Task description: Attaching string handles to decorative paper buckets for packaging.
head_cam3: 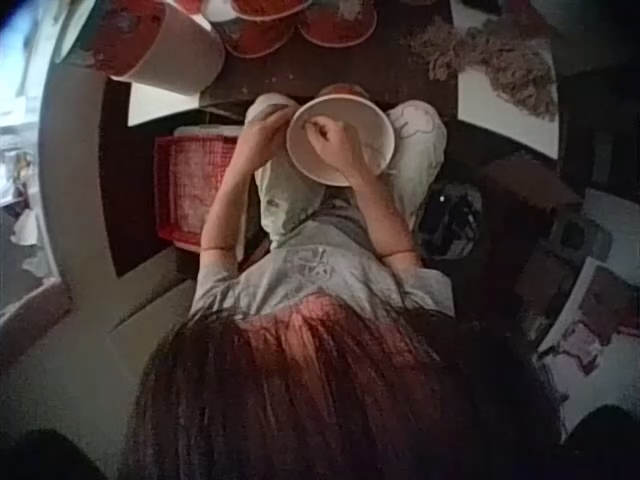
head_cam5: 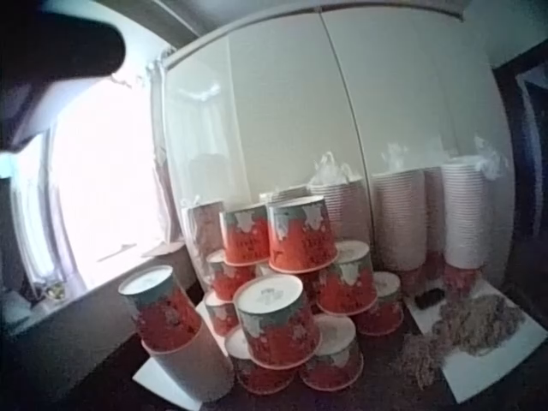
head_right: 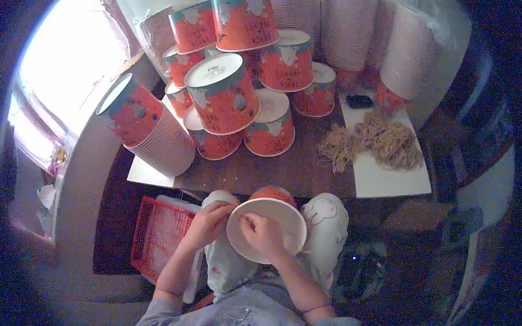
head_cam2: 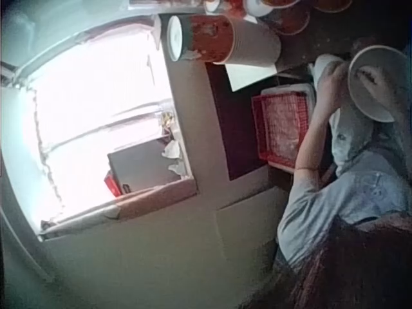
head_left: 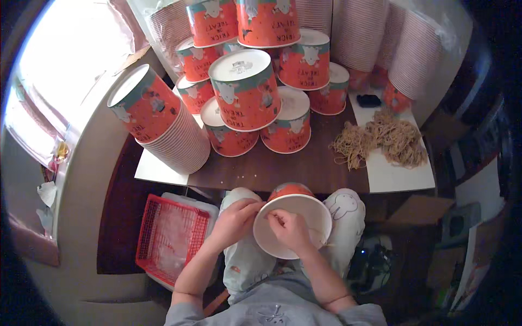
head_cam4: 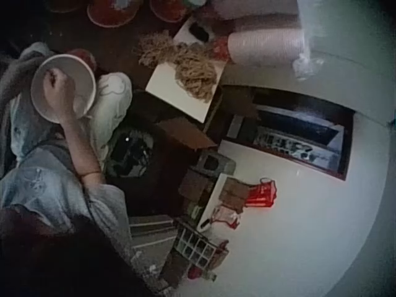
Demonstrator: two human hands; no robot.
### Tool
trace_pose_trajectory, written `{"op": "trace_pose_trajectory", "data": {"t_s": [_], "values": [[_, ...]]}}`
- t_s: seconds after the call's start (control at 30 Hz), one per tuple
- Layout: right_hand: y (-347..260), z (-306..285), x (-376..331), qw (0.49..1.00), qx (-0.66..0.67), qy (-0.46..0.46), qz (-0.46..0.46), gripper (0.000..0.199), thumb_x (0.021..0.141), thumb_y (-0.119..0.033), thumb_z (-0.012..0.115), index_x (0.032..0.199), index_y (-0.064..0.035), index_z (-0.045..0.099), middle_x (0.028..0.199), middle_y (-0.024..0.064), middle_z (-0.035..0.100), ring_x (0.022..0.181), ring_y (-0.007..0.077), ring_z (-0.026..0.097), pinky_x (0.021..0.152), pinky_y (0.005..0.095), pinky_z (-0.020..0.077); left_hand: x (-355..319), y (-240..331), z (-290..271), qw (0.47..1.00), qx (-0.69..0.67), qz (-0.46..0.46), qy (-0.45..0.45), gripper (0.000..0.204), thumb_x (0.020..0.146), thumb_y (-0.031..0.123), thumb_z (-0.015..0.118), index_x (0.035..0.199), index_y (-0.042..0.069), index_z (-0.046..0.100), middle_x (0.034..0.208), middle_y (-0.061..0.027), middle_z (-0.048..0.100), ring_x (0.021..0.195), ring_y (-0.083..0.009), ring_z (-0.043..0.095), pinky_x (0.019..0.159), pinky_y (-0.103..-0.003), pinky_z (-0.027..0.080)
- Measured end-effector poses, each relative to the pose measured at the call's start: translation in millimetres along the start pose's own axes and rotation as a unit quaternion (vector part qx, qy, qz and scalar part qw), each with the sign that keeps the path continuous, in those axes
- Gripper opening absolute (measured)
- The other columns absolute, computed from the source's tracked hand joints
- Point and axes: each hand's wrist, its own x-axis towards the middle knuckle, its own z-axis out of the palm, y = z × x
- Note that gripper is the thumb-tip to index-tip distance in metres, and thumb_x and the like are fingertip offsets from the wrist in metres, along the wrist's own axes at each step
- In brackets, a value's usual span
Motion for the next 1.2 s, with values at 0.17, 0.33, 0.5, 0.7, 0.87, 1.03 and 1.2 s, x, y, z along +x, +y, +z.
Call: {"op": "trace_pose_trajectory", "data": {"t_s": [0.17, 0.33, 0.5, 0.7, 0.87, 1.03, 1.2], "values": [[2.2, 2.9, -0.4, 0.999, 0.024, 0.019, -0.031, 0.019, 0.078, -0.02, 0.059, 0.083, -0.0023, 0.063, 0.06, 0.0115, 0.059, 0.054, 0.019, 0.06, 0.051, 0.0283, 0.0448, -0.3, -10.2, -2.0, 0.999, 0.028, 0.021, -0.015, 0.017, 0.072, 0.005, 0.056, 0.09, 0.006, 0.057, 0.085, -0.011, 0.056, 0.077, -0.029, 0.056, 0.067, -0.036, 0.047], [-14.2, -1.7, -9.3, 0.991, -0.129, -0.023, -0.038, 0.039, 0.071, -0.026, 0.064, 0.103, -0.006, 0.053, 0.089, 0.013, 0.058, 0.068, 0.0247, 0.061, 0.058, 0.0332, 0.0475, -0.6, -10.5, -4.5, 0.999, 0.032, -0.012, 0.0, 0.012, 0.071, 0.009, 0.058, 0.081, 0.005, 0.054, 0.079, -0.0111, 0.054, 0.071, -0.03, 0.055, 0.063, -0.037, 0.047], [-22.9, 4.0, -24.7, 0.953, -0.281, -0.092, -0.059, 0.063, 0.066, -0.033, 0.066, 0.117, -0.0078, 0.039, 0.115, 0.0125, 0.046, 0.083, 0.031, 0.058, 0.066, 0.0396, 0.0485, -4.1, -20.4, -14.1, 1.0, 0.001, -0.024, 0.002, 0.014, 0.067, 0.011, 0.06, 0.076, 0.005, 0.051, 0.078, -0.0118, 0.052, 0.075, -0.0315, 0.053, 0.063, -0.037, 0.044], [-32.5, -3.0, -19.4, 0.947, -0.299, -0.091, -0.072, 0.067, 0.064, -0.039, 0.067, 0.115, -0.0053, 0.04, 0.111, 0.014, 0.048, 0.081, 0.0317, 0.059, 0.065, 0.0405, 0.0493, -5.6, -26.1, -11.1, 0.998, -0.062, -0.015, 0.018, 0.012, 0.067, 0.01, 0.058, 0.076, 0.005, 0.051, 0.077, -0.0113, 0.052, 0.075, -0.0303, 0.051, 0.065, -0.037, 0.043], [-17.2, 19.8, -28.5, 0.913, -0.394, -0.094, -0.045, 0.073, 0.065, -0.039, 0.065, 0.119, -0.0022, 0.035, 0.113, 0.0159, 0.046, 0.086, 0.0312, 0.057, 0.065, 0.0403, 0.0492, -6.2, -24.2, -9.6, 0.992, -0.112, -0.034, 0.038, 0.011, 0.069, 0.01, 0.055, 0.077, 0.003, 0.052, 0.077, -0.0118, 0.052, 0.074, -0.028, 0.053, 0.064, -0.034, 0.044], [-21.5, 15.6, -30.2, 0.912, -0.385, -0.094, -0.104, 0.07, 0.065, -0.034, 0.064, 0.12, -0.0017, 0.035, 0.108, 0.016, 0.048, 0.085, 0.0307, 0.056, 0.066, 0.0391, 0.0486, -9.8, -24.0, -13.1, 0.987, -0.135, -0.073, 0.039, 0.014, 0.069, 0.01, 0.054, 0.08, 0.001, 0.052, 0.079, -0.0117, 0.053, 0.075, -0.0235, 0.055, 0.065, -0.03, 0.044], [-38.2, -24.1, -18.9, 0.905, -0.35, -0.174, -0.169, 0.062, 0.065, -0.032, 0.063, 0.118, -0.0078, 0.042, 0.096, 0.0115, 0.055, 0.085, 0.0266, 0.056, 0.067, 0.0385, 0.0474, -14.4, -25.2, -13.1, 0.951, -0.29, -0.105, 0.029, 0.008, 0.074, 0.008, 0.049, 0.078, 0.002, 0.053, 0.088, -0.0075, 0.057, 0.08, -0.0176, 0.055, 0.07, -0.028, 0.044]]}}
